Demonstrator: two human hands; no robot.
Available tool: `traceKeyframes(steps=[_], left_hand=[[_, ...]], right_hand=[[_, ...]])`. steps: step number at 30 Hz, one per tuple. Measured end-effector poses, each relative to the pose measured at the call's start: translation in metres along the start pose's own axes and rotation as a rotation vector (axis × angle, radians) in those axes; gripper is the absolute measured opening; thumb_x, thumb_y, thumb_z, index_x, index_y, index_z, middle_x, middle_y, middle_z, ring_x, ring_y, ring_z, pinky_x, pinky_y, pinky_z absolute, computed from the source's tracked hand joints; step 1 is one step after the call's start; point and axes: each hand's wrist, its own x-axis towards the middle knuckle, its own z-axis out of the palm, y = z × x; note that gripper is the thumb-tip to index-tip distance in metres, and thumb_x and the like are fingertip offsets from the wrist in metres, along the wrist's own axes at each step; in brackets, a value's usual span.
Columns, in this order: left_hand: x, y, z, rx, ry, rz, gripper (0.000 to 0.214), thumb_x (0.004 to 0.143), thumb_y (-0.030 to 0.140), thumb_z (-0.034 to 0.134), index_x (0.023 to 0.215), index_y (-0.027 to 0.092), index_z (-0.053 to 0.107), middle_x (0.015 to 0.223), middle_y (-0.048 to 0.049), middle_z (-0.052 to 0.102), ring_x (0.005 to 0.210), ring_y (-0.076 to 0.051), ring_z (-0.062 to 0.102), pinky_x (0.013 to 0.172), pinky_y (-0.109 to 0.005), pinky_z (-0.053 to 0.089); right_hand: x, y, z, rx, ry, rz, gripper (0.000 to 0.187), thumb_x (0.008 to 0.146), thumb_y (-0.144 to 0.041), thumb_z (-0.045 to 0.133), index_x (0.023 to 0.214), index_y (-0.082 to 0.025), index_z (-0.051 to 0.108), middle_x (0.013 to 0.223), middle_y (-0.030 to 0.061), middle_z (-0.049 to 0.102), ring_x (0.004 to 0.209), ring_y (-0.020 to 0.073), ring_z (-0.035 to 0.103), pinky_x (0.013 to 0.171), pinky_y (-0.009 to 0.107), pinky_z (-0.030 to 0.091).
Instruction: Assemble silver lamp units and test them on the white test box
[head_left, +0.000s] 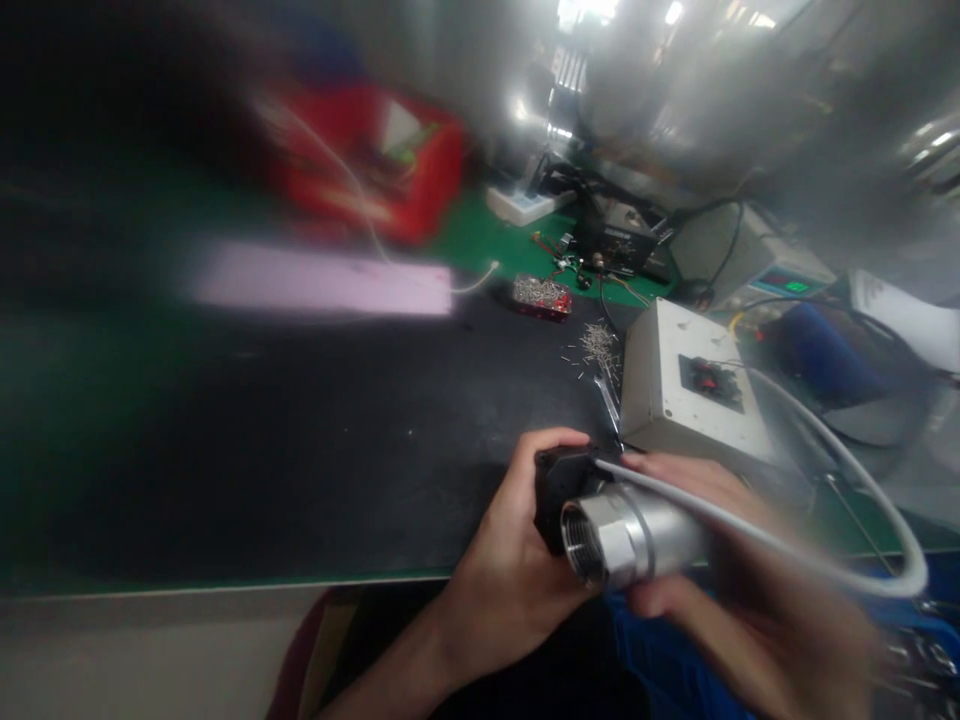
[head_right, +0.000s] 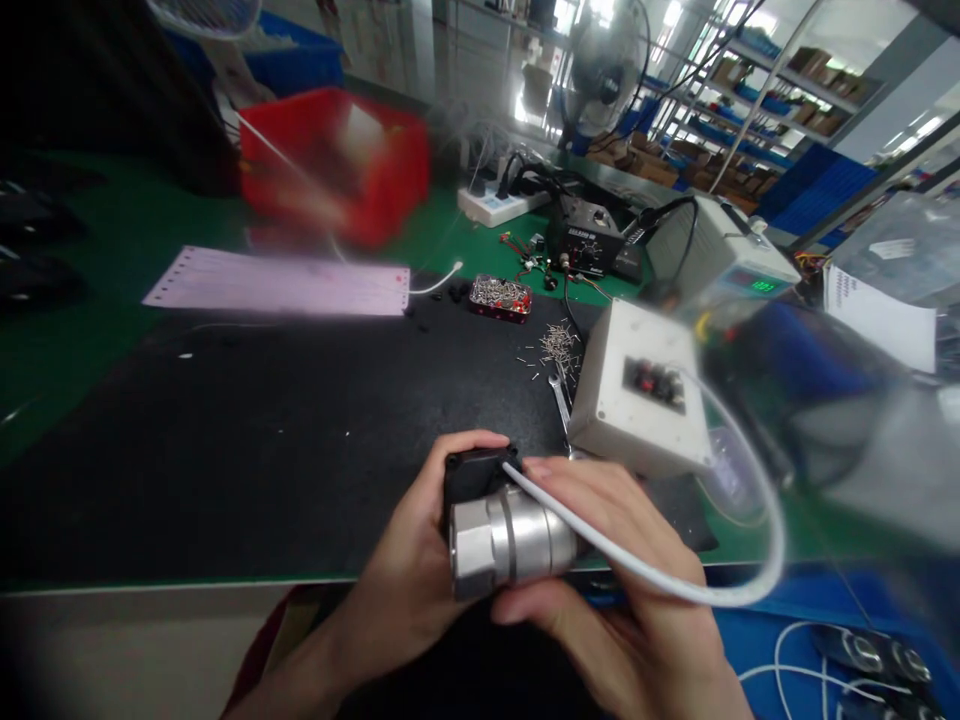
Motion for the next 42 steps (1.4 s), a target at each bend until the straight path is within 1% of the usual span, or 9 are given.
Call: traceKeyframes(steps=[3, 6, 10, 14, 17, 22, 25, 30, 42], left_hand=[[0.003, 0.000, 0.004, -0.018, 0.169, -0.066, 0.073, 0.079, 0.006, 0.086, 0.136, 0.032, 0.048, 0.111, 0.0010, 0.068, 0.086, -0.010, 0.065, 0.074, -0.017, 0.053], [0.007, -0.001, 0.003, -0.098, 0.293, -0.067, 0.054, 0.088, 0.017, 0.079, 0.132, 0.028, 0.051, 0.083, 0.0048, 0.063, 0.053, -0.004, 0.048, 0.048, -0.014, 0.039], [0.009, -0.002, 0.002, -0.202, 0.332, -0.034, 0.042, 0.090, 0.018, 0.073, 0.128, 0.024, 0.055, 0.075, 0.0053, 0.058, 0.047, -0.002, 0.038, 0.043, -0.014, 0.031], [0.004, -0.003, 0.001, -0.175, 0.258, -0.066, 0.058, 0.083, 0.012, 0.077, 0.134, 0.028, 0.053, 0.076, 0.0059, 0.059, 0.048, -0.003, 0.041, 0.043, -0.013, 0.033], [0.001, 0.000, -0.005, -0.028, 0.123, -0.085, 0.072, 0.076, 0.008, 0.084, 0.136, 0.032, 0.052, 0.098, 0.0016, 0.068, 0.064, -0.006, 0.057, 0.055, -0.014, 0.046], [-0.003, 0.007, -0.013, 0.182, -0.113, 0.032, 0.079, 0.072, 0.014, 0.087, 0.140, 0.031, 0.049, 0.124, -0.0037, 0.065, 0.096, -0.019, 0.066, 0.081, -0.025, 0.055], [-0.006, 0.008, -0.012, 0.270, -0.185, 0.011, 0.079, 0.074, 0.020, 0.085, 0.141, 0.030, 0.046, 0.118, -0.0043, 0.066, 0.091, -0.020, 0.065, 0.074, -0.027, 0.054], [-0.007, 0.010, -0.007, 0.395, -0.217, -0.030, 0.076, 0.075, 0.027, 0.087, 0.139, 0.030, 0.046, 0.110, -0.0022, 0.067, 0.085, -0.018, 0.064, 0.074, -0.028, 0.052], [-0.001, 0.016, -0.002, 0.521, -0.295, -0.003, 0.062, 0.082, 0.027, 0.077, 0.133, 0.029, 0.041, 0.096, 0.0014, 0.068, 0.076, -0.017, 0.064, 0.067, -0.029, 0.050]], right_hand=[[0.008, 0.002, -0.004, 0.087, 0.063, 0.153, 0.054, 0.101, -0.049, 0.069, 0.148, -0.025, 0.056, 0.142, 0.0077, 0.062, 0.130, 0.0241, 0.061, 0.109, 0.034, 0.051], [0.005, 0.016, -0.003, -0.032, 0.151, 0.247, 0.024, 0.104, -0.035, 0.066, 0.126, -0.025, 0.070, 0.123, 0.0049, 0.070, 0.110, 0.0190, 0.067, 0.092, 0.028, 0.054], [-0.007, 0.041, 0.010, -0.119, -0.048, 0.213, 0.011, 0.105, -0.023, 0.063, 0.111, -0.022, 0.072, 0.106, 0.0037, 0.068, 0.095, 0.0156, 0.065, 0.082, 0.026, 0.050], [-0.009, 0.054, 0.026, -0.217, -0.098, 0.172, 0.019, 0.106, -0.026, 0.057, 0.113, -0.020, 0.074, 0.102, 0.0065, 0.066, 0.091, 0.0195, 0.066, 0.078, 0.030, 0.051], [-0.005, 0.056, 0.031, -0.205, -0.094, 0.140, 0.024, 0.105, -0.024, 0.052, 0.105, -0.016, 0.075, 0.095, 0.0082, 0.066, 0.083, 0.0205, 0.066, 0.072, 0.030, 0.051], [-0.001, 0.049, 0.013, 0.077, -0.105, 0.352, 0.016, 0.104, -0.028, 0.061, 0.104, -0.019, 0.075, 0.097, 0.0054, 0.070, 0.085, 0.0167, 0.068, 0.073, 0.024, 0.052], [0.002, 0.037, -0.008, 0.417, -0.089, 0.478, 0.014, 0.101, -0.033, 0.071, 0.100, -0.020, 0.076, 0.097, 0.0049, 0.072, 0.083, 0.0147, 0.069, 0.069, 0.019, 0.054], [0.014, 0.023, -0.027, 0.739, -0.273, 0.500, 0.012, 0.096, -0.029, 0.078, 0.092, -0.017, 0.080, 0.090, 0.0056, 0.073, 0.082, 0.0136, 0.069, 0.073, 0.018, 0.054], [0.019, 0.020, -0.029, 0.723, -0.338, 0.612, 0.013, 0.092, -0.028, 0.081, 0.087, -0.017, 0.079, 0.078, 0.0043, 0.070, 0.067, 0.0101, 0.060, 0.059, 0.015, 0.048]])
